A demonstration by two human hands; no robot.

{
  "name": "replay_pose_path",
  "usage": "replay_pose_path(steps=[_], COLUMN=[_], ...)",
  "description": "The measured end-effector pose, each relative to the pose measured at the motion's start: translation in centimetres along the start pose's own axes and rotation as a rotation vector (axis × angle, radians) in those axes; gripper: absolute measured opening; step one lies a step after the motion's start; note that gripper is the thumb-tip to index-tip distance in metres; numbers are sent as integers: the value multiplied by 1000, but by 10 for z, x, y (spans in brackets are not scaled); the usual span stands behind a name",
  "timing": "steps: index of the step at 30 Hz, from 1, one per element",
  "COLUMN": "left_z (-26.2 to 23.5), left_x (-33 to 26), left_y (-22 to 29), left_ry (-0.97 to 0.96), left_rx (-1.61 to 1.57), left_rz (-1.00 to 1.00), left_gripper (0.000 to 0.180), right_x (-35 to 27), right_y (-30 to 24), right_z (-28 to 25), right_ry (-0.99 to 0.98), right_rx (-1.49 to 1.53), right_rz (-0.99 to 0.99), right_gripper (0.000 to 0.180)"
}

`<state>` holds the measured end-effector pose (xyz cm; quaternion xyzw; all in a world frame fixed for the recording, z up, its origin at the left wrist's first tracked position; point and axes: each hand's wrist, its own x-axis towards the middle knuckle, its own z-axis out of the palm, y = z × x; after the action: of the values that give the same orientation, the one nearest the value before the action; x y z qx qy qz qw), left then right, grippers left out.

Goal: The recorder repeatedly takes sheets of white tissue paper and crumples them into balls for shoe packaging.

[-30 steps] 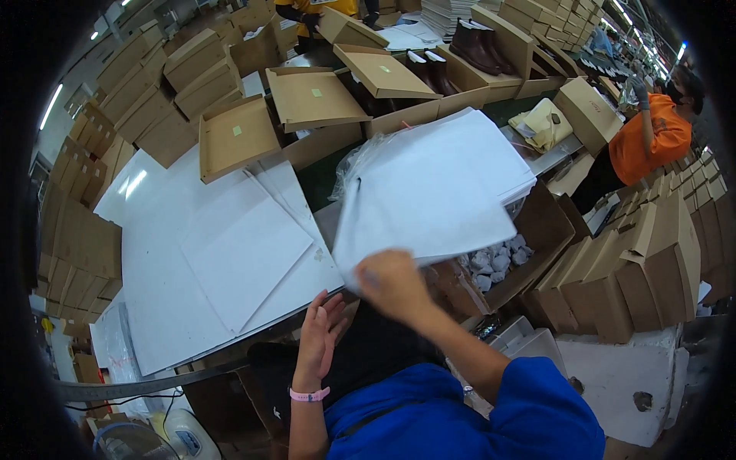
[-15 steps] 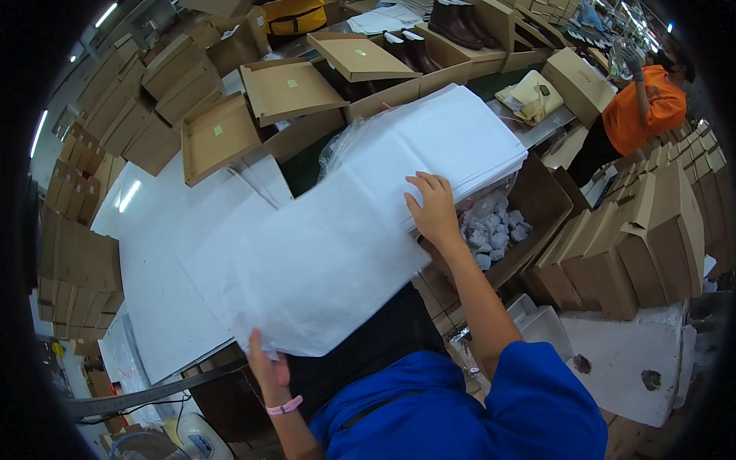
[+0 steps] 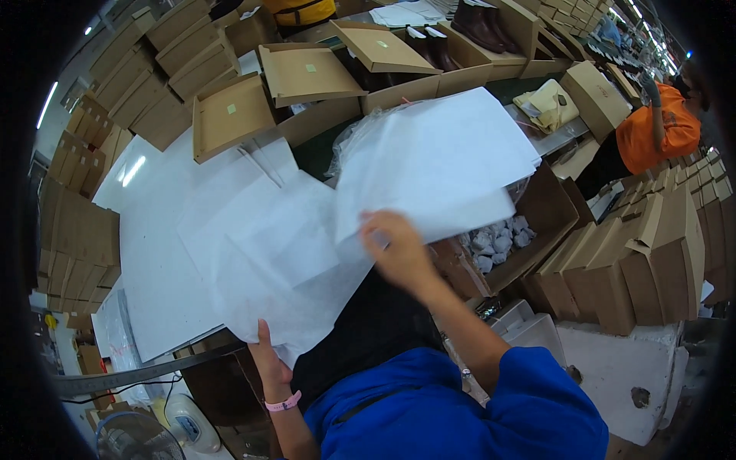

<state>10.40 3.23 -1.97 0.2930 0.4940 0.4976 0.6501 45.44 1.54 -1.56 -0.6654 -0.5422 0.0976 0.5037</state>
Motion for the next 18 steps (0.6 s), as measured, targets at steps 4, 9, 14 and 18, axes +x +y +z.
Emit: replay_pose_path(steps=[4,9,14,18], left_z=[6,18,-15,-24], left_x=[-2,-6,0,5], left_y=[-10,-15,-8,5], left_ry=[-250,-144,178,183], left_rx=[-75,306,81,41], left_rz=[-198,-60,-22,-39], left_gripper=[76,62,62,60], right_x=[-63,-36,25,11], right_y=[-75,-48,45,100], right_z=[49,20,-34,-40], right_ry=[-569,-710,29,0], right_rx=[421,518,-340,-618], right_rz=[-110,173,32,-5], right_gripper=[20,18,42,53])
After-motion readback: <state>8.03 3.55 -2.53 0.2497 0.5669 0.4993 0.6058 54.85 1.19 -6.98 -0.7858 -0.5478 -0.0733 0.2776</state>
